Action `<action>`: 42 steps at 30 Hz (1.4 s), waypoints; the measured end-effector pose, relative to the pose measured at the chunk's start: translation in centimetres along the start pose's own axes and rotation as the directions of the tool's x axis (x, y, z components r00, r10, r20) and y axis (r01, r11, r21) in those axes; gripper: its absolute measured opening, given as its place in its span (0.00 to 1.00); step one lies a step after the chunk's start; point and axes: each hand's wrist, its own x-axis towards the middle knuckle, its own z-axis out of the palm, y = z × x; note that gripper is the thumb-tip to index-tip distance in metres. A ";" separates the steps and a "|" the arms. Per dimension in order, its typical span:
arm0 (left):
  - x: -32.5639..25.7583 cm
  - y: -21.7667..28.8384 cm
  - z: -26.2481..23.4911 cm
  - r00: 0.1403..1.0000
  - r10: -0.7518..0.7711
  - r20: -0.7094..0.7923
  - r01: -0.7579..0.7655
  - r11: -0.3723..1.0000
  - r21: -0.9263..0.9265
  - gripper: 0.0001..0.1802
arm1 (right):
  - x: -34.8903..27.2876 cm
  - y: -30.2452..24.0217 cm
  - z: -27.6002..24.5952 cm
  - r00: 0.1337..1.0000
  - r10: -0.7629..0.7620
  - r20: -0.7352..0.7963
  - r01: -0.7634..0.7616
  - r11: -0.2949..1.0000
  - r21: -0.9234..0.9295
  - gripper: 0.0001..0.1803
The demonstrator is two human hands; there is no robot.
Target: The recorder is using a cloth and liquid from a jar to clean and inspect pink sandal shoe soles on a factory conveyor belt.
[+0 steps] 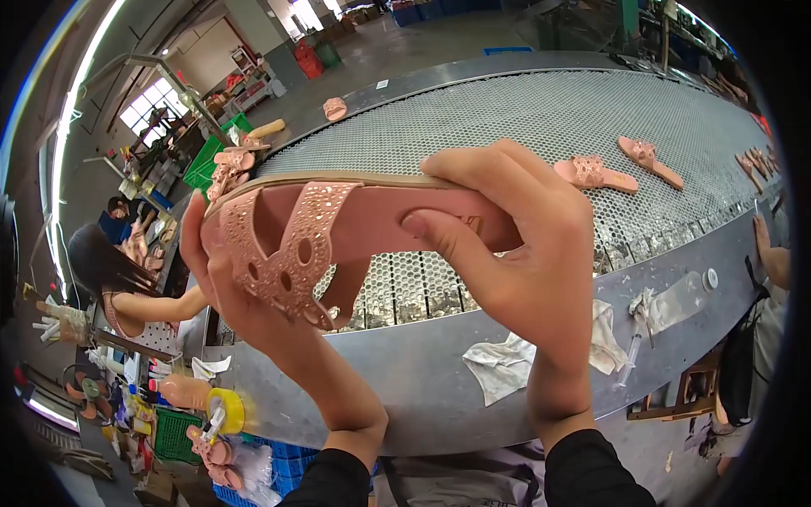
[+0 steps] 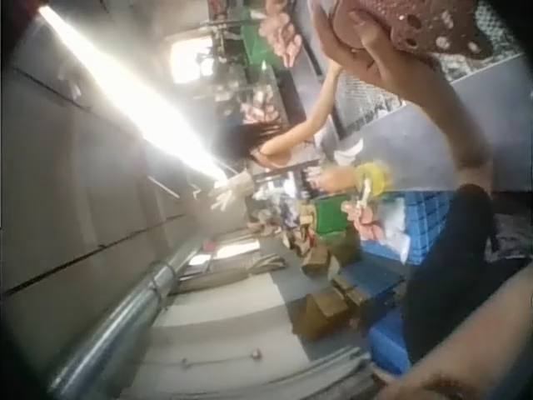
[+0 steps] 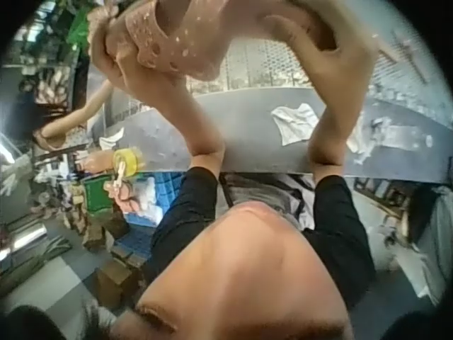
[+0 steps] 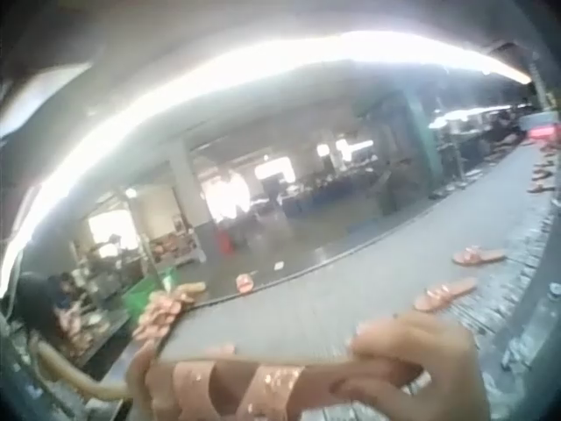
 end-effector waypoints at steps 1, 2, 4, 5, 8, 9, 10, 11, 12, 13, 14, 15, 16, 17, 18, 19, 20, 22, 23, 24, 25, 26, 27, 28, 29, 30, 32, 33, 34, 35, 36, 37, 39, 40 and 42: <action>-0.1 0.0 0.0 1.000 -0.006 0.005 0.006 1.000 -0.002 0.23 | -0.1 -0.3 -0.2 0.998 0.053 0.024 -0.054 0.998 0.021 0.20; -0.2 0.1 0.0 1.000 0.026 0.003 -0.026 0.999 -0.019 0.23 | -0.2 -0.5 -0.3 0.998 0.059 0.019 -0.059 0.998 0.016 0.20; -0.4 0.1 -0.2 0.998 0.060 0.001 -0.060 0.998 -0.026 0.23 | -0.3 -1.0 -0.5 0.999 0.052 -0.002 -0.052 0.998 0.028 0.20; -0.5 0.0 -0.3 0.996 0.092 -0.006 -0.092 0.996 0.006 0.23 | -0.3 -1.0 -0.6 0.998 0.057 -0.003 -0.057 0.998 0.030 0.20; -0.4 -0.5 -0.6 0.986 0.166 -0.022 -0.163 0.980 0.111 0.23 | -0.3 -1.1 -1.1 0.998 -0.064 0.004 0.064 0.994 -0.089 0.20; -0.5 -0.5 -0.6 0.984 0.173 -0.032 -0.165 0.973 0.159 0.24 | -0.3 -1.2 -1.0 0.996 -0.093 0.006 0.093 0.990 -0.111 0.21; -0.6 -0.4 -0.6 0.983 0.181 -0.043 -0.168 0.963 0.209 0.24 | -0.3 -1.4 -0.9 0.992 -0.123 0.010 0.123 0.984 -0.130 0.21; -0.5 -0.6 -0.8 0.982 0.185 -0.039 -0.173 0.961 0.217 0.24 | -0.2 -1.4 -0.9 0.993 -0.121 0.007 0.121 0.985 -0.121 0.21; -0.5 -1.0 -0.9 0.983 0.182 -0.035 -0.171 0.962 0.213 0.24 | -0.2 -1.4 -1.1 0.986 -0.165 0.017 0.166 0.974 -0.154 0.22; -0.5 -1.2 -1.0 0.983 0.180 -0.033 -0.169 0.963 0.211 0.25 | -0.2 -1.4 -1.2 0.977 -0.210 0.029 0.211 0.960 -0.186 0.22; -0.7 -1.1 -0.9 0.982 0.183 -0.035 -0.172 0.960 0.220 0.25 | -0.4 -1.5 -1.2 0.978 -0.208 0.030 0.210 0.962 -0.177 0.22; -0.8 -0.8 -0.6 0.991 0.135 -0.020 -0.129 0.973 0.190 0.26 | -0.7 -1.6 -1.2 0.988 -0.149 0.041 0.153 0.981 -0.120 0.21; -1.0 -0.3 0.0 0.996 0.086 -0.006 -0.084 0.984 0.159 0.27 | -0.9 -1.6 -1.2 0.994 -0.090 0.056 0.094 0.993 -0.066 0.21; -1.2 0.1 0.5 0.999 0.037 0.008 -0.038 0.991 0.127 0.28 | -0.9 -1.5 -1.2 0.994 -0.093 0.063 0.096 0.994 -0.055 0.21; -1.4 0.1 1.1 0.999 -0.020 0.025 0.018 0.996 0.086 0.29 | -1.1 -1.2 -1.2 0.966 -0.071 0.249 0.087 0.995 -0.052 0.19; -1.6 0.0 1.5 0.996 -0.077 0.044 0.075 0.996 0.042 0.31 | -1.1 -1.0 -1.2 0.903 -0.047 0.426 0.078 0.996 -0.053 0.17; -1.7 -0.2 1.7 0.989 -0.133 0.065 0.134 0.991 -0.005 0.32 | -1.2 -0.8 -1.0 0.900 -0.045 0.433 0.080 0.995 -0.062 0.17; -1.8 0.3 0.6 0.963 -0.217 0.162 0.226 0.973 -0.037 0.39 | -1.4 -0.9 -0.6 0.883 -0.016 0.469 0.096 0.985 -0.147 0.17; -1.6 0.7 0.4 0.946 -0.273 0.175 0.314 0.908 -0.277 0.42 | -1.0 -0.7 -0.7 0.886 -0.083 0.456 0.146 0.984 -0.106 0.18; -1.9 0.6 0.7 0.923 -0.327 0.204 0.385 0.771 -0.508 0.46 | -1.0 -0.3 -0.9 0.880 -0.083 0.468 0.156 0.980 -0.121 0.18; -2.3 0.7 1.5 0.899 -0.268 0.347 0.429 0.700 -0.571 0.52 | -0.9 0.0 -0.9 0.932 -0.018 0.362 0.003 0.999 0.044 0.18; -2.7 -0.1 1.4 0.837 -0.136 0.530 0.513 0.532 -0.673 0.55 | -0.8 0.0 -1.2 0.963 0.068 0.262 -0.129 0.966 0.222 0.18; -3.6 0.0 1.8 0.842 -0.230 0.489 0.385 0.890 -0.244 0.56 | -0.7 -0.6 -2.0 0.925 0.235 0.299 -0.339 0.865 0.370 0.21; -4.0 0.7 1.6 0.752 -0.261 0.605 0.442 0.881 -0.169 0.57 | -0.8 -0.9 -1.8 0.932 0.212 0.294 -0.317 0.872 0.373 0.21; -4.4 0.1 1.6 0.739 -0.208 0.641 0.347 0.933 -0.097 0.55 | -1.1 -0.6 -1.6 0.936 0.256 0.243 -0.351 0.752 0.558 0.23; -3.2 -1.1 1.4 0.645 0.041 0.763 0.064 0.992 -0.108 0.53 | -1.2 -0.5 -1.2 0.934 0.295 0.201 -0.344 0.597 0.725 0.26; -4.3 0.3 2.3 0.651 0.001 0.759 -0.176 0.973 0.149 0.49 | -1.6 1.3 -1.4 0.935 0.277 0.220 -0.342 0.548 0.764 0.33; -4.6 0.6 2.5 0.645 0.020 0.764 -0.190 0.973 0.134 0.49 | -1.5 1.3 -1.3 0.928 0.313 0.202 -0.346 0.522 0.780 0.35; -4.7 0.8 2.5 0.630 -0.001 0.777 -0.203 0.965 0.166 0.49 | -1.4 1.4 -1.2 0.918 0.350 0.187 -0.350 0.493 0.796 0.37; -4.6 0.9 2.6 0.616 -0.025 0.787 -0.215 0.956 0.199 0.48 | -1.6 1.7 -1.0 0.902 0.395 0.173 -0.351 0.438 0.828 0.39; -4.6 1.4 2.7 0.623 -0.015 0.782 -0.227 0.953 0.199 0.48 | -1.4 1.8 -1.1 0.907 0.381 0.180 -0.348 0.437 0.829 0.39; -4.6 1.8 2.9 0.614 -0.007 0.789 -0.284 0.931 0.230 0.47 | -1.2 2.0 -1.2 0.911 0.368 0.187 -0.335 0.396 0.855 0.38; -4.3 2.3 3.3 0.607 0.053 0.793 -0.405 0.879 0.252 0.47 | -0.9 1.8 -1.0 0.910 0.374 0.181 -0.311 0.326 0.893 0.35; -4.4 2.4 3.3 0.612 0.052 0.789 -0.402 0.880 0.253 0.47 | -1.0 1.8 -0.8 0.909 0.374 0.185 -0.316 0.328 0.890 0.35; -4.3 2.6 3.3 0.638 0.067 0.767 -0.424 0.862 0.277 0.45 | -1.1 2.1 -0.5 0.916 0.354 0.188 -0.310 0.329 0.892 0.33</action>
